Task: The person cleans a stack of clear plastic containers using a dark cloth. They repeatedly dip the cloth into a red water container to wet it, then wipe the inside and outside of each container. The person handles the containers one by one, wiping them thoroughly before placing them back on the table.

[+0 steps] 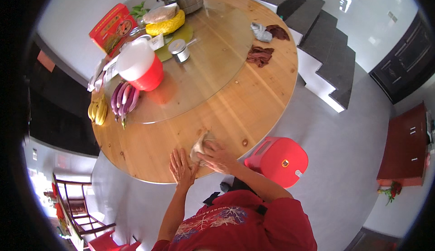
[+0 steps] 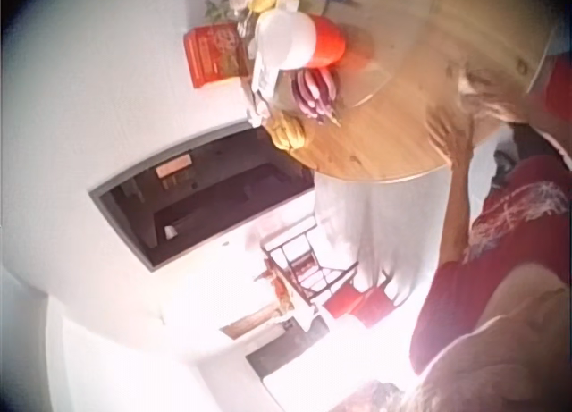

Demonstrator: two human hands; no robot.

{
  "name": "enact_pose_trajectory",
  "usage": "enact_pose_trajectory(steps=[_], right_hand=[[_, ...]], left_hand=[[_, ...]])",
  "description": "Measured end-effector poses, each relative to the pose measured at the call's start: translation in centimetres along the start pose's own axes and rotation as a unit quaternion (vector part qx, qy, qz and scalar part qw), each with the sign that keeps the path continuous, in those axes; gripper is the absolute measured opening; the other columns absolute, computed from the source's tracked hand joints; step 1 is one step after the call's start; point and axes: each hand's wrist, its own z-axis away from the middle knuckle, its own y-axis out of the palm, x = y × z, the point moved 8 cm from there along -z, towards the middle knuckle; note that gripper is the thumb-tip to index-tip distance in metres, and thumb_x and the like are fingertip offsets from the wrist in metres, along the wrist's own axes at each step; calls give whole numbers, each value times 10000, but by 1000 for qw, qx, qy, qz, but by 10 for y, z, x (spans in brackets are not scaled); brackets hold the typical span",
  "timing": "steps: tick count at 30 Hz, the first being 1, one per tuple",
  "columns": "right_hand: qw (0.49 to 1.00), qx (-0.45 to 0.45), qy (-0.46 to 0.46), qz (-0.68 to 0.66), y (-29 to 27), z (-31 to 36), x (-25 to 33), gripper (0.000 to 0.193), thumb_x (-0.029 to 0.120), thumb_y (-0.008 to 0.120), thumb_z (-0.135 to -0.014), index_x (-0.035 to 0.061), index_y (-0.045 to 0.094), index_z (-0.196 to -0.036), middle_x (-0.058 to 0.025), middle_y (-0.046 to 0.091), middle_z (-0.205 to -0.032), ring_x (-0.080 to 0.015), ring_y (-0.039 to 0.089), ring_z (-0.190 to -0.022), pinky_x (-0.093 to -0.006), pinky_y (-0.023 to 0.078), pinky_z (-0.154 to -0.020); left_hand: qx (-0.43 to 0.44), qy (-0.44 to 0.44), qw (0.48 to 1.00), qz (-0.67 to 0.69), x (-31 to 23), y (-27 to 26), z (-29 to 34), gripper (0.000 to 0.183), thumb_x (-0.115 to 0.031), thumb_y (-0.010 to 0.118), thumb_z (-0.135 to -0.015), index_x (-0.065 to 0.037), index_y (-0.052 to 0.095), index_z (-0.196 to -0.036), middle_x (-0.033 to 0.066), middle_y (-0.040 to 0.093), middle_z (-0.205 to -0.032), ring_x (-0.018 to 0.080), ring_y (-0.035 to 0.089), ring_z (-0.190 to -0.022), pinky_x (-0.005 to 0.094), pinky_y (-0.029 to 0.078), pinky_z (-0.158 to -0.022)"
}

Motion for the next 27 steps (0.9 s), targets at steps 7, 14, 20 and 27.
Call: enact_pose_trajectory(steps=[7, 14, 20, 27], right_hand=[[947, -35, 259, 187, -75, 50, -187, 524, 316, 672, -777, 233, 589, -1288, -111, 513, -1317, -348, 420, -1285, -553, 352, -1018], [885, -90, 341, 305, -82, 35, -317, 540, 345, 620, -832, 245, 517, -1352, -142, 515, -1295, -375, 415, -1297, -617, 370, -945], [865, -45, 366, 342, -66, -12, -321, 631, 375, 661, -808, 179, 471, -1377, -180, 512, -1274, -437, 447, -1249, -644, 373, -938], [993, 22, 34, 108, -17, -75, -115, 629, 373, 679, -797, 160, 482, -1354, -196, 496, -1285, -416, 457, -1220, -637, 354, -948]], left_hand=[[63, -17, 998, -24, 3, 2, -1, 902, -582, 591, -854, -56, 254, -1504, 231, 156, -1563, 407, 138, -1441, 560, 170, -1114], [94, -40, 994, -28, 7, 4, 0, 972, -634, 604, -818, -88, 214, -1521, 237, 124, -1571, 415, 132, -1439, 603, 161, -1099], [90, -43, 995, -11, 5, 1, -4, 958, -655, 600, -811, -87, 253, -1499, 238, 158, -1553, 420, 160, -1425, 592, 179, -1095], [74, -48, 996, -12, 3, 2, -2, 915, -644, 567, -836, -76, 271, -1491, 229, 180, -1547, 418, 160, -1426, 582, 181, -1099]])
